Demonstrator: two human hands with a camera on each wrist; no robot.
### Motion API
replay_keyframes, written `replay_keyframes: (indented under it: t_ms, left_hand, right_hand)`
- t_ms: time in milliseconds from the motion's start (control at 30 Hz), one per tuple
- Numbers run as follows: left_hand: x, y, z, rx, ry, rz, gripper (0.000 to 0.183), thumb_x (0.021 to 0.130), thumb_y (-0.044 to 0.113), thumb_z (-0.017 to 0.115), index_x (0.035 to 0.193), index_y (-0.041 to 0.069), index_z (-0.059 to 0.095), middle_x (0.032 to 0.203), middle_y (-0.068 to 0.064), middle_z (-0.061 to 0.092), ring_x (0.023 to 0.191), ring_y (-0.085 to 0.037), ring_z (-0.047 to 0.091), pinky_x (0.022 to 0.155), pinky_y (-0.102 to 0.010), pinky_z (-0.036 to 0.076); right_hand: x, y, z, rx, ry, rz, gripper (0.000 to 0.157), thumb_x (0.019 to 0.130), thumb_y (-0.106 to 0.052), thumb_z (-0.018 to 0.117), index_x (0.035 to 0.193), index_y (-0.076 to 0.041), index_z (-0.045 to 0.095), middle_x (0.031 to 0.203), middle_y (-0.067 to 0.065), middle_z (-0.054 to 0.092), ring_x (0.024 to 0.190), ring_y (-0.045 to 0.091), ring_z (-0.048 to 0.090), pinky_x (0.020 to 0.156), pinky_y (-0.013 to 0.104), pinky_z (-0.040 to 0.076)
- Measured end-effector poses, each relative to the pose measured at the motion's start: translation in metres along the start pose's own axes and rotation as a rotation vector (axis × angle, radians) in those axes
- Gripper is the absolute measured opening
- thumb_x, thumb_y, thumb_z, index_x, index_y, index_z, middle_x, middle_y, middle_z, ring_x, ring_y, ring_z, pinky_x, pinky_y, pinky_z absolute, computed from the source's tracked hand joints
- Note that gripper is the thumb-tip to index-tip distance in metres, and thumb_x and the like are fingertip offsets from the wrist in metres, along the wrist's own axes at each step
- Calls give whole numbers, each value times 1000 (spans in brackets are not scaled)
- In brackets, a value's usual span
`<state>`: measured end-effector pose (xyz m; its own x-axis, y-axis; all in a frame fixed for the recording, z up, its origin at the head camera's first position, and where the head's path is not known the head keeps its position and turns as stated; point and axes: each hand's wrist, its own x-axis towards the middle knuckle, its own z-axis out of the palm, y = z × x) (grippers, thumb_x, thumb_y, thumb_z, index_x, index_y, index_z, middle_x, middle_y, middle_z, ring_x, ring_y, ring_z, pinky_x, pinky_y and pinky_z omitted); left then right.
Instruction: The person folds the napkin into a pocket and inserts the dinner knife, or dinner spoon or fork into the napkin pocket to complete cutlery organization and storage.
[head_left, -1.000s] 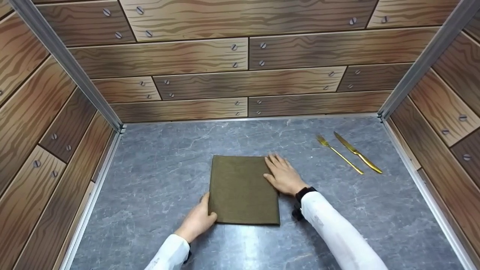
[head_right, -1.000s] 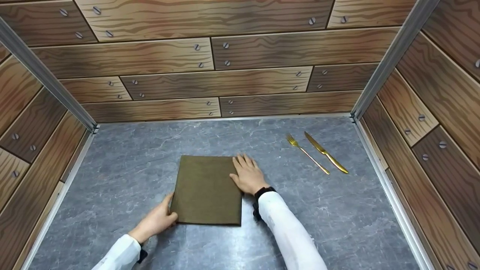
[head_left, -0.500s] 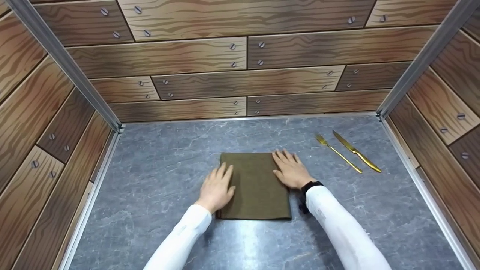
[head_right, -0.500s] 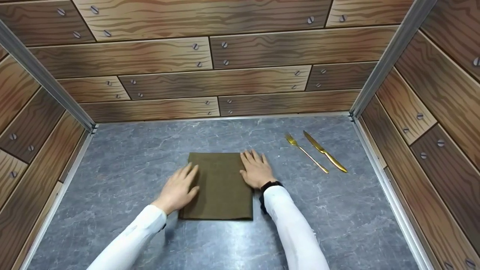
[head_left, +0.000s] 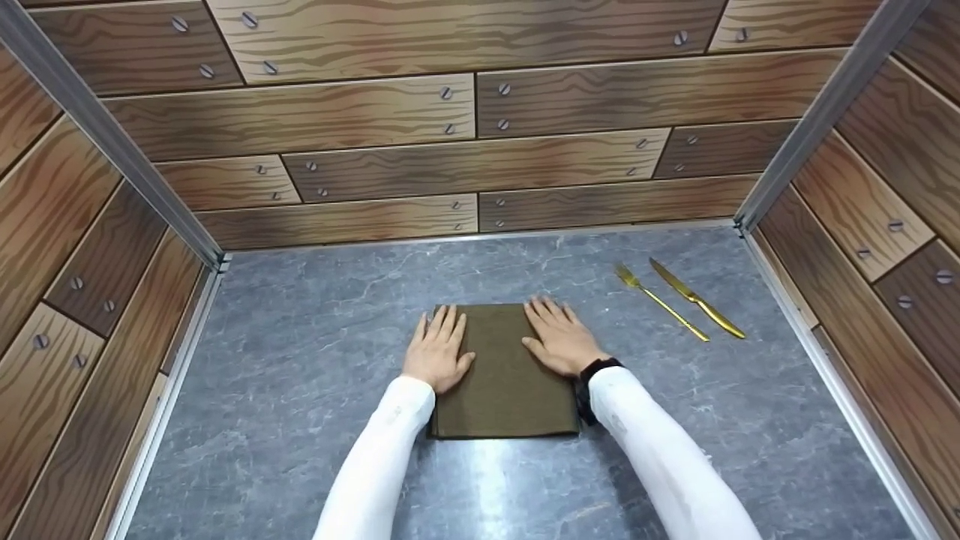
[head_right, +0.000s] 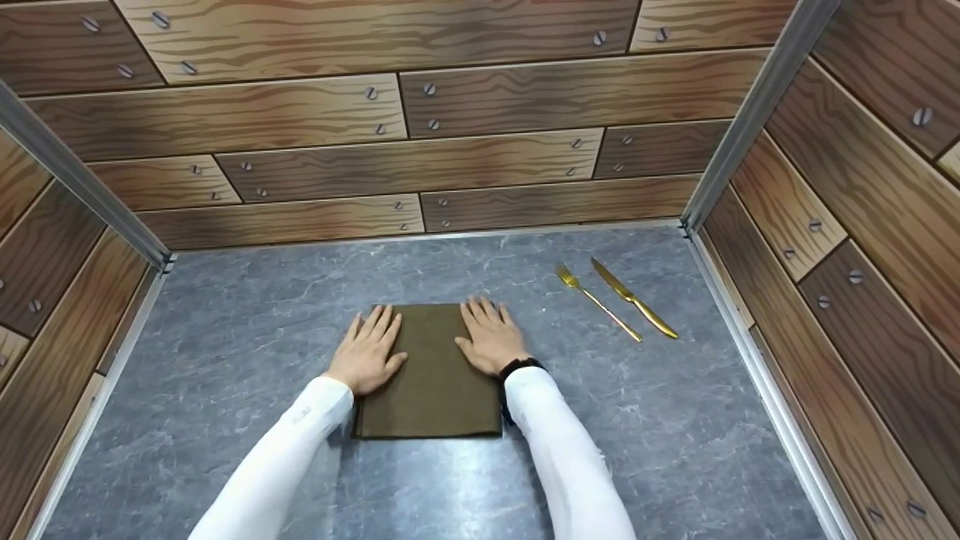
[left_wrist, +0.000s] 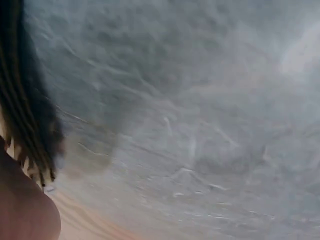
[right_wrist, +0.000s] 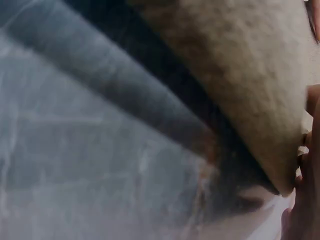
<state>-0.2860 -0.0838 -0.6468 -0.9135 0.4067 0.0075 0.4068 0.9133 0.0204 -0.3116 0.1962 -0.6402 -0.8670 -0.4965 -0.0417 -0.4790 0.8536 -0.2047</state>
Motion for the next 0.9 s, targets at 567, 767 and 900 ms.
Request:
replay_keyframes:
  t_ms: [567,767,900]
  left_hand:
    - [-2,-7,10,60,23,-6,82,99,64,24,157,6,21,161,-12,20,148,-26,14,119,-44,9]
    - [-5,-6,5,63,54,23,78,101,59,31,156,4,23,160,-14,22,148,-28,15,119,-45,10]
    - [-13,5,0,55,69,99,74,102,52,34,155,2,22,161,-15,20,148,-29,14,119,-45,9]
  right_hand:
    - [-2,11,15,-55,12,9,78,101,-62,21,158,-10,11,163,10,11,149,25,7,119,43,5]
    - [-2,0,5,-93,8,8,77,102,-59,22,157,-6,14,162,14,12,149,28,9,119,43,7]
    - [-15,-17,-3,-44,21,-8,75,104,-54,29,156,-2,16,161,17,12,148,31,9,119,42,9]
